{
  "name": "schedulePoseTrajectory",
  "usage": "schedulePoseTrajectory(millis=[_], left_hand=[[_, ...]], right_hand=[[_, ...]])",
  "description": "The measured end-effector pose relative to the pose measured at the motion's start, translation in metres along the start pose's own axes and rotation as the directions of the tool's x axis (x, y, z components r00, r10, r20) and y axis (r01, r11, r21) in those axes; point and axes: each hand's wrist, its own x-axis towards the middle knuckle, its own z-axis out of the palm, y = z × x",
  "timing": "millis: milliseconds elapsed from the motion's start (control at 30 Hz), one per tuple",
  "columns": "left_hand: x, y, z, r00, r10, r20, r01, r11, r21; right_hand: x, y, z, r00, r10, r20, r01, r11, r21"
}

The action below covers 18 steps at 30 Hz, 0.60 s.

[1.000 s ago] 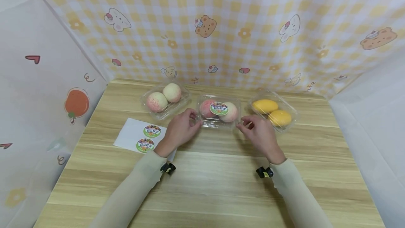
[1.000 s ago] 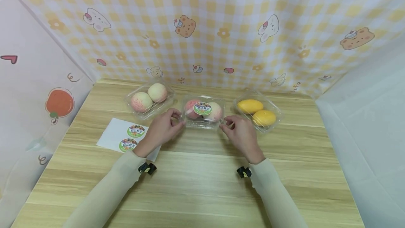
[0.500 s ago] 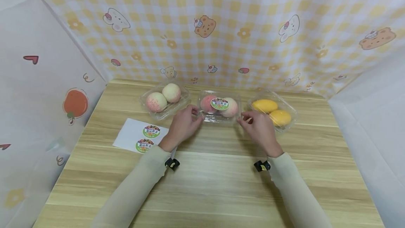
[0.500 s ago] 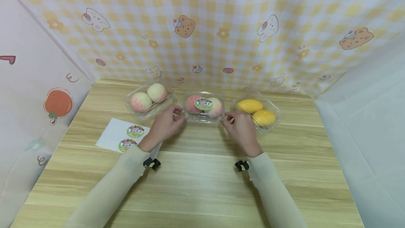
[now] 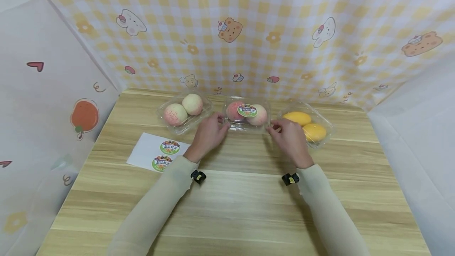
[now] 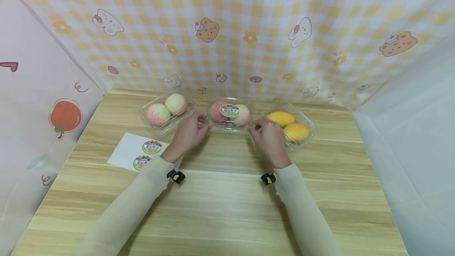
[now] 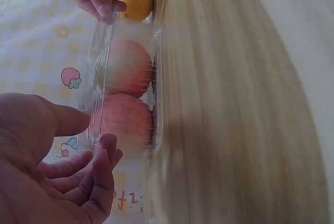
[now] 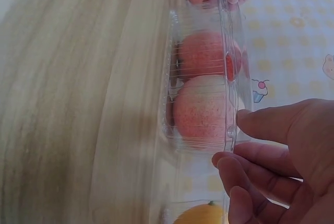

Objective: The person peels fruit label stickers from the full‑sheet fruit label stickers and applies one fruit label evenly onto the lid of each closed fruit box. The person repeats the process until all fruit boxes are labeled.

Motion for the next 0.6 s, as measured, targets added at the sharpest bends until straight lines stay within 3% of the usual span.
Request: schedulePoseTrajectory(millis=[333, 600], left_hand=[[0.011, 0.003, 0.003, 0.998, -0.057, -0.009, 0.057, 0.998, -0.001], [0.018, 0.005, 0.009, 0.997, -0.059, -0.053, 0.059, 0.998, 0.001]], right_hand=[[0.012, 0.002, 0.005, 0.999, 0.027, -0.018, -0.026, 1.000, 0.006], [0.019, 0.000, 0.004, 0.997, 0.073, 0.001, -0.073, 0.997, -0.003]])
